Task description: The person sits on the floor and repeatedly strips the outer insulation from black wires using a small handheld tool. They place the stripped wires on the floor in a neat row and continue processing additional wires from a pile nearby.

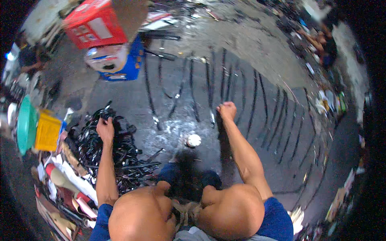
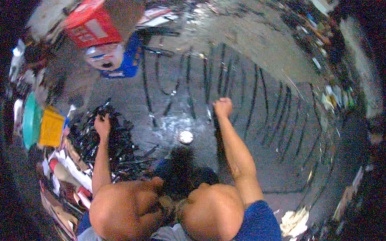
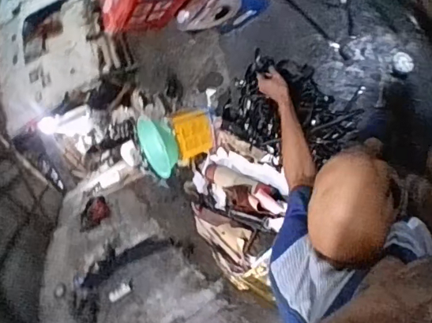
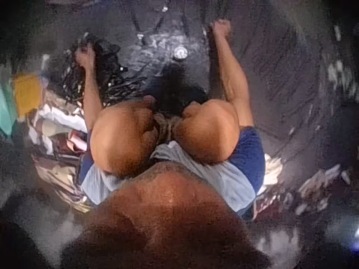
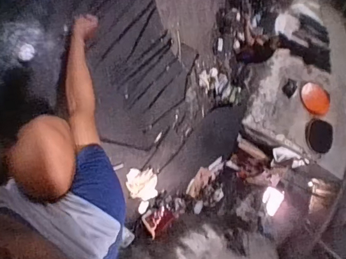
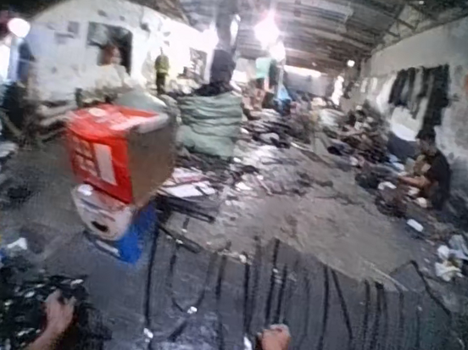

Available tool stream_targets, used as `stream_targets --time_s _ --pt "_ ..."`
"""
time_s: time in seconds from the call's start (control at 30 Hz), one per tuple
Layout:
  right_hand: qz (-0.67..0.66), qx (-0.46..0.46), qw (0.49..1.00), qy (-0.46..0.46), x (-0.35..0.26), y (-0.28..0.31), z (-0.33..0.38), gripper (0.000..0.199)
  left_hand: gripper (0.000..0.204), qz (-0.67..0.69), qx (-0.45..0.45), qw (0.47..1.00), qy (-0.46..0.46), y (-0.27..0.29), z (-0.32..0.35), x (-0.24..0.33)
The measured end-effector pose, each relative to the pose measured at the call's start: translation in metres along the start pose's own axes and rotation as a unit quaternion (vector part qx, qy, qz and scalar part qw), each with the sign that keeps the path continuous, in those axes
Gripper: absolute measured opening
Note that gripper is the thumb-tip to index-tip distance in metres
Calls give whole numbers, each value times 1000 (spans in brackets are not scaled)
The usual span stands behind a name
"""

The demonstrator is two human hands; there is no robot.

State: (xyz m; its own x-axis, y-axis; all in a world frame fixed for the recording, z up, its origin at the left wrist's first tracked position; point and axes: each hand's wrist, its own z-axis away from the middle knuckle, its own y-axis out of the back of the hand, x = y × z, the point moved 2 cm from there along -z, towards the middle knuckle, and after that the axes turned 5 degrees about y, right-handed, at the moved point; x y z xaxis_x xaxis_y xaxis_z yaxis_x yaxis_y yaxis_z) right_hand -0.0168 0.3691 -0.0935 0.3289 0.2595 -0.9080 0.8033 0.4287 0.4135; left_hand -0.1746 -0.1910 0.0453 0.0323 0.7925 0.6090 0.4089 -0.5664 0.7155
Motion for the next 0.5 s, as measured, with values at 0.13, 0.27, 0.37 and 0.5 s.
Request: stream_targets --time_s 0.13,0.27,0.37,0.5 --pt "47 30 976 210 41 18 -13 17 18 101 143 982 65 115 -3 2" --pt "72 -162 977 119 -19 -5 53 15 16 216 407 875 146 286 6 -21" --pt "-58 -344 927 136 -40 15 89 12 17 314 465 827 43 367 4 3" --pt "-12 -490 859 147 -110 38 163 56 22 110 300 941 -110 364 9 68"
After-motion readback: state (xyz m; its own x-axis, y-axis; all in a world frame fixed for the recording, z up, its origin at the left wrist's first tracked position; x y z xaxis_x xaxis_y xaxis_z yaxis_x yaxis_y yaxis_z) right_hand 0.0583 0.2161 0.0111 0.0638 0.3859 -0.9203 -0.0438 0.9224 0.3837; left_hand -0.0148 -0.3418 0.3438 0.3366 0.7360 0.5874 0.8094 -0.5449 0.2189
